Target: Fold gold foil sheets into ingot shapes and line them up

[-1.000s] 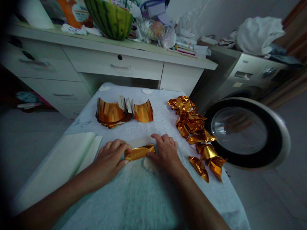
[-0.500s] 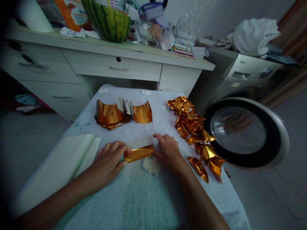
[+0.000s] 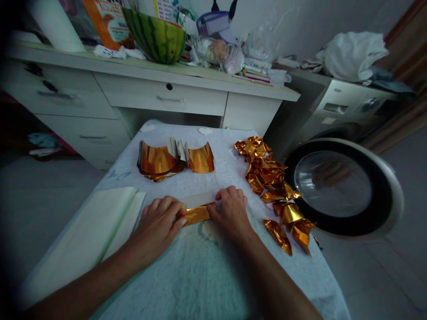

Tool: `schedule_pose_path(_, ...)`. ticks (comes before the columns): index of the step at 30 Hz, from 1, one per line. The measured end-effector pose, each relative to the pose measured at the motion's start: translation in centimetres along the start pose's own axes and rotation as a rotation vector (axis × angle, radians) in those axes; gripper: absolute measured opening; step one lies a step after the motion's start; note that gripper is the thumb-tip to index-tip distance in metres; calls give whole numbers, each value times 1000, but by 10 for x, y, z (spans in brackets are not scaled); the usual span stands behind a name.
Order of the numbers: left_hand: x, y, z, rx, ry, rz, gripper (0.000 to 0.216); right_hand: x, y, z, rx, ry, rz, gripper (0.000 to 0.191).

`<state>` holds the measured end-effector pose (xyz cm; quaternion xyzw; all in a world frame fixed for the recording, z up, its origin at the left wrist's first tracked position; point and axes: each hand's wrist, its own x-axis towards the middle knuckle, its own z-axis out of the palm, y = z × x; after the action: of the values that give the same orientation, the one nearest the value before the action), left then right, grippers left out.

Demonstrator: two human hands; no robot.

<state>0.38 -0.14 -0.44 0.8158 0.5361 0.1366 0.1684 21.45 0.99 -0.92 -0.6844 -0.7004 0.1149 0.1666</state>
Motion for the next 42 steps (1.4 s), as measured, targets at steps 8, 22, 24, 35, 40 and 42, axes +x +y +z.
schedule_pose_path(8, 0, 1, 5, 28, 26, -13, 7, 0, -1, 0, 164, -33, -21, 8)
schedule_pose_path(22, 1, -2, 15, 38, 140, -53, 52, -1, -4, 1, 201, -60, -57, 8)
schedule_pose_path(24, 1, -3, 17, 35, 154, -46, 54, -1, -4, 1, 140, -78, -72, 12)
schedule_pose_path(35, 5, -6, 9, -498, 179, -155, 68, -5, -1, 1, 499, -6, -127, 5)
schedule_pose_path(40, 5, -1, 0, -716, 181, -215, 55, -8, -2, 2, 654, -4, -100, 6)
schedule_pose_path(42, 6, -1, -1, -776, 209, -204, 47, -8, -4, 1, 704, -16, -86, 6)
